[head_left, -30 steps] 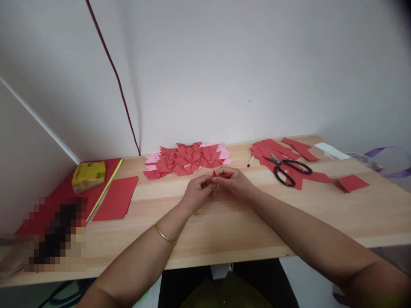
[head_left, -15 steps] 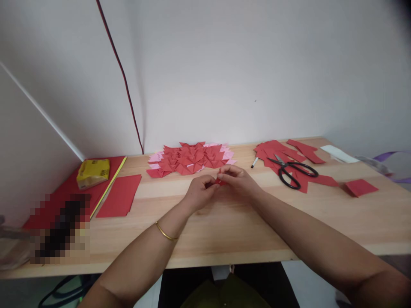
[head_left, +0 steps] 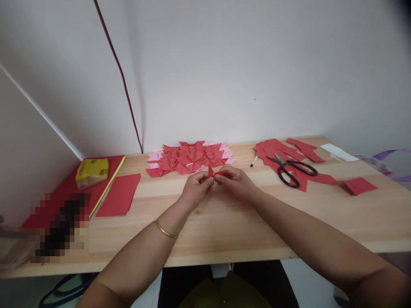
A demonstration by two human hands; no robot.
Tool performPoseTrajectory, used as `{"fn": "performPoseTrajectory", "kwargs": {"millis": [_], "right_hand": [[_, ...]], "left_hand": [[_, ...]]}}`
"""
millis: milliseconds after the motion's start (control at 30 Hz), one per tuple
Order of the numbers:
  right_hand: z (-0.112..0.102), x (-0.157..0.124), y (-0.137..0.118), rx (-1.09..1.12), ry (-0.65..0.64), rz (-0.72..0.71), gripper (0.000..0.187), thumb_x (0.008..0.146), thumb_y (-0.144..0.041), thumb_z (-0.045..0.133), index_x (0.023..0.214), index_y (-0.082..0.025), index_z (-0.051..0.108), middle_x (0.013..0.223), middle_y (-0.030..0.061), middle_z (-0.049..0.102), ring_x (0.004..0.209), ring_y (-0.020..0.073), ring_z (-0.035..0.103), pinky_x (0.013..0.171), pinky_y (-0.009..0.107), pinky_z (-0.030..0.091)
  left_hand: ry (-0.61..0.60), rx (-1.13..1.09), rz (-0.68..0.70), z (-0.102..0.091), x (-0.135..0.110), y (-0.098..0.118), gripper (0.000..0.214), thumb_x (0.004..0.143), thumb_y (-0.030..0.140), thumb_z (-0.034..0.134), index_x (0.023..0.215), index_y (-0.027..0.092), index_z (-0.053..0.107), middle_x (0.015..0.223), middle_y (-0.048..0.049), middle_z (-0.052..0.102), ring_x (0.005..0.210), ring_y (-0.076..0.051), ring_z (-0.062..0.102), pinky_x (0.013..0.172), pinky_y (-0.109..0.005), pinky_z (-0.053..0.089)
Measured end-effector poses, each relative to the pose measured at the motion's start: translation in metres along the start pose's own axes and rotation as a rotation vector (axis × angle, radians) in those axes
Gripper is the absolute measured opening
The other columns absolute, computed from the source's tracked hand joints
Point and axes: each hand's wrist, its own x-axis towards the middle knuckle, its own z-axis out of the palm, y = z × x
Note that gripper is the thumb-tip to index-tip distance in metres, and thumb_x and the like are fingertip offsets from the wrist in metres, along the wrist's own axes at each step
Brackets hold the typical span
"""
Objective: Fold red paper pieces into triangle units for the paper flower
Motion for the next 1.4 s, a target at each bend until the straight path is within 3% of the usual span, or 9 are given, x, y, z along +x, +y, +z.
{"fn": "performPoseTrajectory", "kwargs": {"millis": [200,400,567,733,867,967,1100,1267,1400], "right_hand": [[-0.005,0.002,0.006,0.114,-0.043,0.098,0.04,0.087,-0.053,0.05,0.079,-0.017,0.066,0.074,0.0037,0.065,0.066,0.0141,0.062,0.069,0.03,0.048],[-0.007,0.006,0.012,0.287,-0.081,0.203,0.061,0.086,-0.066,0.035,0.078,-0.015,0.067,0.071,0.007,0.067,0.066,0.0161,0.062,0.07,0.032,0.048],[-0.004,0.002,0.006,0.007,0.006,0.065,0.033,0.076,-0.05,0.065,0.08,-0.018,0.066,0.071,0.0016,0.063,0.069,0.0146,0.057,0.067,0.028,0.045],[-0.005,0.002,0.001,-0.008,0.042,0.078,0.035,0.085,-0.05,0.052,0.078,-0.019,0.067,0.072,0.0025,0.063,0.069,0.0147,0.058,0.069,0.03,0.046],[-0.008,0.004,-0.005,-0.029,0.076,0.005,0.031,0.071,-0.044,0.07,0.092,-0.021,0.066,0.087,0.0036,0.066,0.077,0.016,0.059,0.073,0.031,0.047],[-0.008,0.003,-0.009,-0.102,0.001,-0.048,0.023,0.07,-0.041,0.072,0.077,-0.02,0.067,0.079,0.0036,0.065,0.072,0.016,0.058,0.068,0.03,0.046],[-0.009,0.001,-0.012,-0.163,-0.036,-0.074,0.027,0.079,-0.044,0.063,0.069,-0.019,0.066,0.07,0.0029,0.064,0.067,0.0152,0.057,0.064,0.028,0.044],[-0.013,0.001,-0.012,-0.114,-0.095,0.001,0.042,0.087,-0.05,0.049,0.066,-0.018,0.067,0.071,0.0036,0.066,0.069,0.0152,0.058,0.068,0.028,0.044],[-0.015,0.006,-0.006,0.18,-0.052,0.234,0.052,0.084,-0.062,0.045,0.07,-0.017,0.066,0.074,0.0058,0.068,0.072,0.0167,0.061,0.073,0.03,0.047]], "left_hand": [[-0.032,-0.031,-0.022,-0.002,0.001,0.004,0.023,0.072,0.035,0.07,0.077,0.013,0.066,0.065,-0.0009,0.059,0.055,-0.008,0.047,0.054,-0.021,0.035],[0.039,-0.142,-0.06,0.001,-0.001,0.008,0.021,0.068,0.032,0.072,0.071,0.013,0.064,0.063,0.0009,0.058,0.054,-0.008,0.049,0.056,-0.022,0.039],[0.043,-0.117,-0.045,0.001,0.0,0.005,0.022,0.068,0.033,0.073,0.074,0.013,0.066,0.068,-0.0012,0.061,0.057,-0.009,0.053,0.059,-0.023,0.041],[0.02,0.029,0.013,0.0,-0.001,0.004,0.02,0.073,0.035,0.068,0.07,0.015,0.064,0.062,0.0012,0.057,0.055,-0.009,0.048,0.056,-0.023,0.036],[0.035,0.283,0.117,0.002,-0.004,0.013,0.018,0.075,0.031,0.065,0.064,0.017,0.063,0.056,0.0026,0.05,0.053,-0.009,0.04,0.054,-0.024,0.03],[-0.034,0.434,0.235,0.004,-0.006,0.018,0.018,0.077,0.028,0.062,0.062,0.018,0.064,0.058,0.0015,0.05,0.059,-0.011,0.043,0.059,-0.025,0.032],[-0.138,0.471,0.246,0.002,-0.007,0.02,0.014,0.078,0.025,0.058,0.067,0.019,0.065,0.062,0.0009,0.052,0.062,-0.012,0.047,0.062,-0.025,0.034],[-0.16,0.513,0.275,0.001,-0.007,0.022,0.016,0.074,0.023,0.06,0.06,0.017,0.059,0.062,0.0011,0.05,0.061,-0.012,0.045,0.06,-0.025,0.033],[-0.141,0.432,0.19,0.001,-0.006,0.02,0.012,0.073,0.024,0.063,0.064,0.016,0.062,0.062,0.002,0.052,0.061,-0.011,0.047,0.06,-0.024,0.034]]}}
